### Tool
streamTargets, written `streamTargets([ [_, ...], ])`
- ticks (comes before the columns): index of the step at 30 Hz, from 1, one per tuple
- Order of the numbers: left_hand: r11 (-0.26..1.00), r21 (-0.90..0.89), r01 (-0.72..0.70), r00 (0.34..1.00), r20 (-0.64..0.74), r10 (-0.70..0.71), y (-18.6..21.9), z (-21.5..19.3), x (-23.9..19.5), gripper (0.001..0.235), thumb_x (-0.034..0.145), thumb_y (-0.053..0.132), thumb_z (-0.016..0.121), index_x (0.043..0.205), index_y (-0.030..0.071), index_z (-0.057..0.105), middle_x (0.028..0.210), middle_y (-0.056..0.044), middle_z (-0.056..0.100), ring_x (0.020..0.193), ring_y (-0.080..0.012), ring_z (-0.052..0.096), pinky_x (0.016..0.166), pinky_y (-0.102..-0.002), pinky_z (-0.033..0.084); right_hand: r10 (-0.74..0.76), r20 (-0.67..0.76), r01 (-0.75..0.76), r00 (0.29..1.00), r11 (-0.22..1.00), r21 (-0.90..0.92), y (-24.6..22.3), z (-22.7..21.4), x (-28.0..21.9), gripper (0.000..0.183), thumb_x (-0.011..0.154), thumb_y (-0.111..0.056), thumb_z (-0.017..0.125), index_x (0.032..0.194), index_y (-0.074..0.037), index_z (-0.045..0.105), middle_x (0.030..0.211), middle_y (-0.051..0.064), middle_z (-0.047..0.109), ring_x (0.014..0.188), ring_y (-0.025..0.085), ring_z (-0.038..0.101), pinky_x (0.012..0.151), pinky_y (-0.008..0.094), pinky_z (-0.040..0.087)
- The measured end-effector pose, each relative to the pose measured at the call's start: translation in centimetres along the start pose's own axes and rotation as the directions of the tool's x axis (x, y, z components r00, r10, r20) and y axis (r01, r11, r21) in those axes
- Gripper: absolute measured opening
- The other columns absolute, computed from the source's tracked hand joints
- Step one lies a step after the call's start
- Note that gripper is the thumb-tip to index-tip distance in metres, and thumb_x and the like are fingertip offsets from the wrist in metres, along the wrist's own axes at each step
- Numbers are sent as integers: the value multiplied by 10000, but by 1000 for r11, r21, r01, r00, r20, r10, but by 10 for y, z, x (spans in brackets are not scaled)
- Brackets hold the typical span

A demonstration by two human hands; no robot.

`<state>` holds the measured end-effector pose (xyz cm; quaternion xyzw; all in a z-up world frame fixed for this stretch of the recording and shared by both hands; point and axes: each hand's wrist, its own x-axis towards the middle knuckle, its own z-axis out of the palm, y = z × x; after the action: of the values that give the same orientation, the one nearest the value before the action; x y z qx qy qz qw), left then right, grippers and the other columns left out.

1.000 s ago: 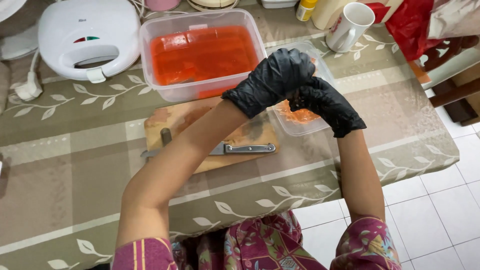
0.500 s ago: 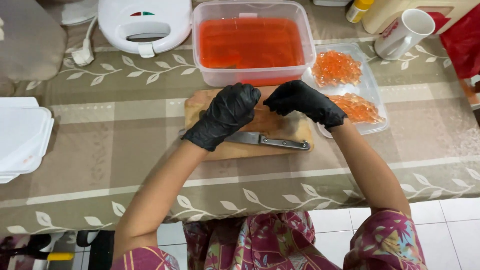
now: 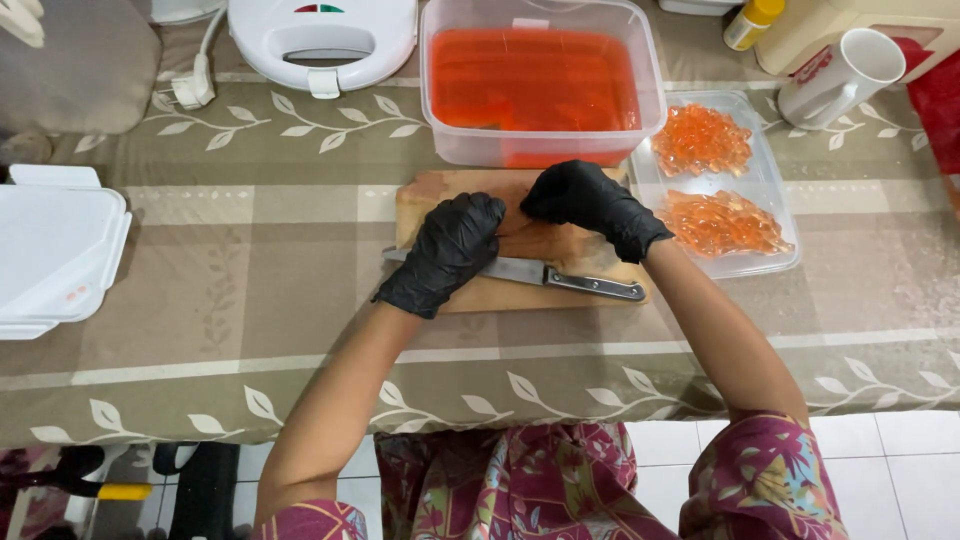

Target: Slicing a block of orange jelly into thin strips with a knife and separating them into a container by hand.

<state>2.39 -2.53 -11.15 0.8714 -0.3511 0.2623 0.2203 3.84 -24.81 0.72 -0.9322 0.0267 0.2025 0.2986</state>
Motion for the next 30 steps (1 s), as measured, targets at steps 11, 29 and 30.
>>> streamTargets([
  [11,992,128,-20,997,72,11,-25,41,-20,411,799,353,706,1163,174,641,891,-52,592,802,-296,640,745,-385,576,-134,-110,141,985,988,59,15,0,3,240,778,-285,854,1003,-231,790,785,51,753,635,181,724,580,259,568],
  [29,941,-269,203,979,87,-186,-14,-107,32,287,1036,380,665,1112,116,582,888,-129,623,870,-376,657,792,-442,567,-664,-134,573,736,716,-397,24,49,-119,473,934,-302,709,1386,-205,606,1027,105,624,952,363,632,777,455,563],
  [30,942,-269,202,979,86,-185,-16,-104,32,287,1036,380,665,1112,116,582,888,-129,623,870,-376,657,792,-442,567,-664,-136,574,735,716,-399,33,55,-116,473,934,-302,709,1386,-205,606,1027,105,624,952,363,632,777,455,563],
])
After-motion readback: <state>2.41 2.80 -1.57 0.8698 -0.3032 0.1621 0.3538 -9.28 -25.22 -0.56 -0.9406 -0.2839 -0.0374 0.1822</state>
